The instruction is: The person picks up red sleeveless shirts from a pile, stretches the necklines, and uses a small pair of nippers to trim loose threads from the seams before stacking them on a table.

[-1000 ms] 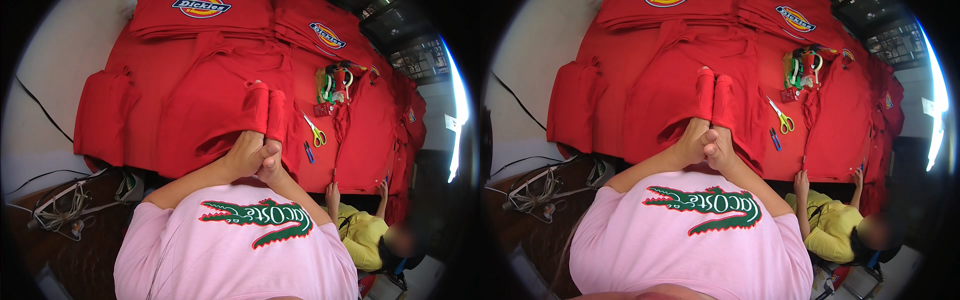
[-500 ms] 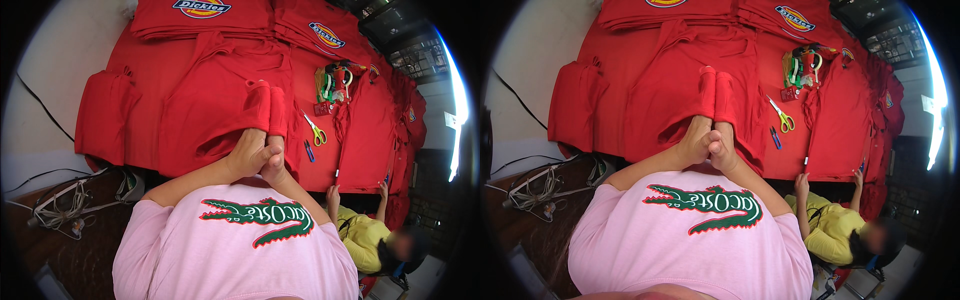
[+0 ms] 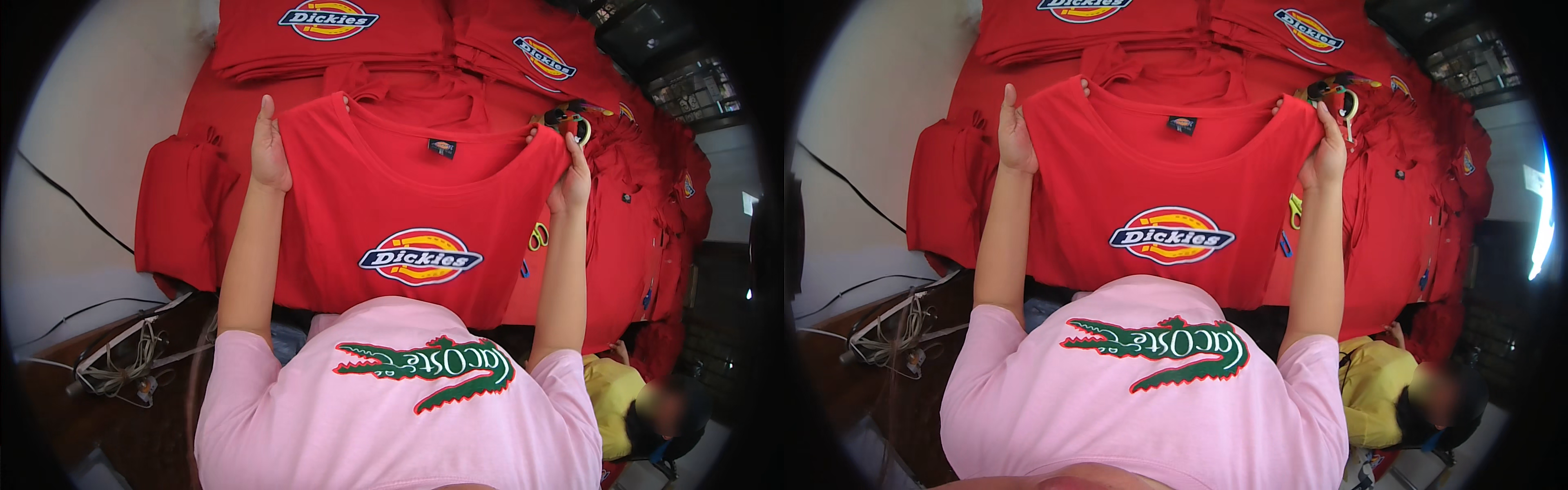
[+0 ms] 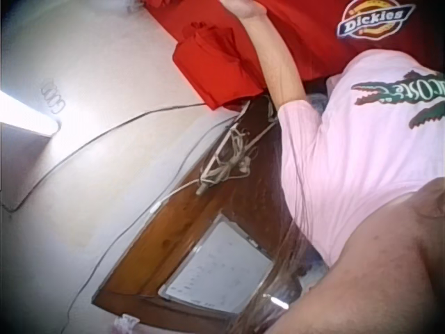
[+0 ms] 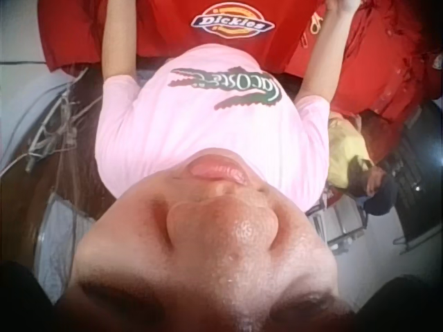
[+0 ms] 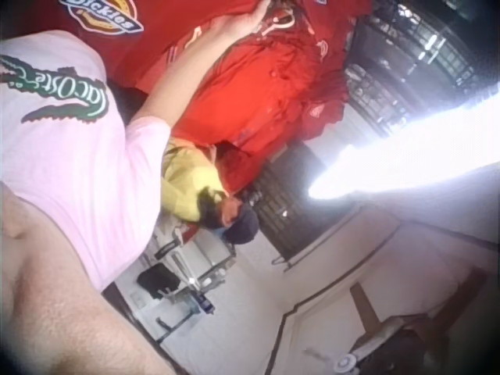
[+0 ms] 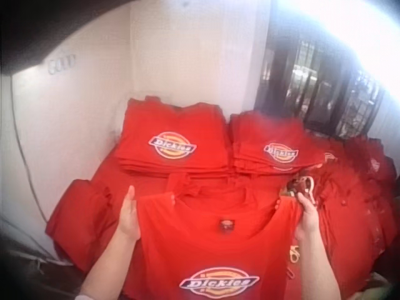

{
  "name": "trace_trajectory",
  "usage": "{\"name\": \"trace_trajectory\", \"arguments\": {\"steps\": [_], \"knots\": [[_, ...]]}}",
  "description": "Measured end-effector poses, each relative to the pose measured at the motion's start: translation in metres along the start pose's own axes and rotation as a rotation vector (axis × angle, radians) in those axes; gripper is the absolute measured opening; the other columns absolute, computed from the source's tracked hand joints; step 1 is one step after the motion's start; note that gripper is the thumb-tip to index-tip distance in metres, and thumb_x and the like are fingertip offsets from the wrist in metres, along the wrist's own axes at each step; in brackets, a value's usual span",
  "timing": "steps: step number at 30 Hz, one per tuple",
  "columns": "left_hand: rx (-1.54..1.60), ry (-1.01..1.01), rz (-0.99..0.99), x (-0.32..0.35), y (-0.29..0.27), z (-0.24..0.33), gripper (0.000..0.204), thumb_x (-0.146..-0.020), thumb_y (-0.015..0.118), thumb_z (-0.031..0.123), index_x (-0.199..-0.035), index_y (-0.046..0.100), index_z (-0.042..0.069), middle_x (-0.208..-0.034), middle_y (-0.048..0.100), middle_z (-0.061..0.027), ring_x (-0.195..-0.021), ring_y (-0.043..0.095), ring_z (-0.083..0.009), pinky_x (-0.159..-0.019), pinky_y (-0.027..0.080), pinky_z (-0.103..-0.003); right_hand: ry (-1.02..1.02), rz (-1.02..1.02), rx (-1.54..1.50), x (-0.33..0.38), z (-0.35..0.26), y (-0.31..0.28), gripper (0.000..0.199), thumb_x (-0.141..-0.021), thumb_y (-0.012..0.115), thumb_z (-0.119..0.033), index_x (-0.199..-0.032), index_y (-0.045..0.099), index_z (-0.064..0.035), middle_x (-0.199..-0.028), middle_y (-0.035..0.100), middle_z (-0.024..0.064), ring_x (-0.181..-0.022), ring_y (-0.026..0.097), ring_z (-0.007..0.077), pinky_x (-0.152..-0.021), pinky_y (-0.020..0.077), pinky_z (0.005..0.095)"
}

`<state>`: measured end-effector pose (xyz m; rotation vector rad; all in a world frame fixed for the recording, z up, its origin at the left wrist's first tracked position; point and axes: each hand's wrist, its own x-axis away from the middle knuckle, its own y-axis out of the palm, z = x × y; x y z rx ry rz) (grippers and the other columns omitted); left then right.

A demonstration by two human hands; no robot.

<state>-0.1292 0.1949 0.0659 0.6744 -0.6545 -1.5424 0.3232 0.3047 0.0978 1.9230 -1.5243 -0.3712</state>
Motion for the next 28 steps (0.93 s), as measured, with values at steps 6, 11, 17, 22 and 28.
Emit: {"name": "trace_trajectory", "arguments": {"steps": [6,11,17,22,28], "knots": [[0.063,-0.127,0.117,-0.034,-0.079,-0.043,0.092,-0.103,0.034,0.071,-0.143,0.051,-0.01,-0.145,0.058,-0.0235,-0.137,0.055,-0.0336,-0.116,0.044,-0.047,0.204,0.066,0.011,-0.073,0.047,-0.06,0.048,-0.104,0.054,-0.028,-0.13,0.06,0.0121,-0.126,0.069,0.0252,-0.118,0.067,0.0354,-0.109,0.0492,0.044],[-0.097,-0.173,0.386,-0.059,-0.121,-0.084,0.09,-0.101,0.043,0.072,-0.148,0.047,-0.004,-0.146,0.057,-0.0208,-0.135,0.056,-0.0318,-0.115,0.046,-0.046,0.358,0.261,0.022,-0.112,0.103,-0.109,0.039,-0.102,0.058,-0.021,-0.128,0.062,0.0081,-0.127,0.069,0.0228,-0.118,0.067,0.034,-0.111,0.0494,0.0465],[-0.115,-0.234,0.389,-0.062,-0.139,-0.093,0.089,-0.1,0.044,0.071,-0.153,0.042,-0.001,-0.15,0.053,-0.0199,-0.137,0.054,-0.0314,-0.114,0.047,-0.045,0.379,0.386,0.085,-0.13,0.131,-0.144,0.035,-0.104,0.056,-0.021,-0.127,0.063,0.0035,-0.127,0.07,0.0195,-0.117,0.068,0.0324,-0.109,0.0516,0.0482],[-0.159,-0.247,0.432,-0.062,-0.115,-0.086,0.086,-0.101,0.048,0.067,-0.155,0.039,0.0,-0.153,0.05,-0.0193,-0.14,0.051,-0.0296,-0.115,0.046,-0.044,0.315,0.447,0.141,-0.125,0.129,-0.119,0.036,-0.103,0.059,-0.025,-0.129,0.063,0.0001,-0.124,0.072,0.0165,-0.116,0.069,0.0312,-0.109,0.0511,0.0475],[-0.395,-0.555,0.352,-0.019,-0.11,-0.075,0.068,-0.098,0.058,0.065,-0.132,0.057,0.007,-0.119,0.069,-0.0104,-0.107,0.068,-0.0183,-0.091,0.055,-0.034,0.337,0.301,0.506,-0.063,0.118,-0.119,0.05,-0.096,0.071,-0.033,-0.132,0.061,0.0005,-0.128,0.069,0.0118,-0.118,0.067,0.0236,-0.11,0.0493,0.0381]]}}
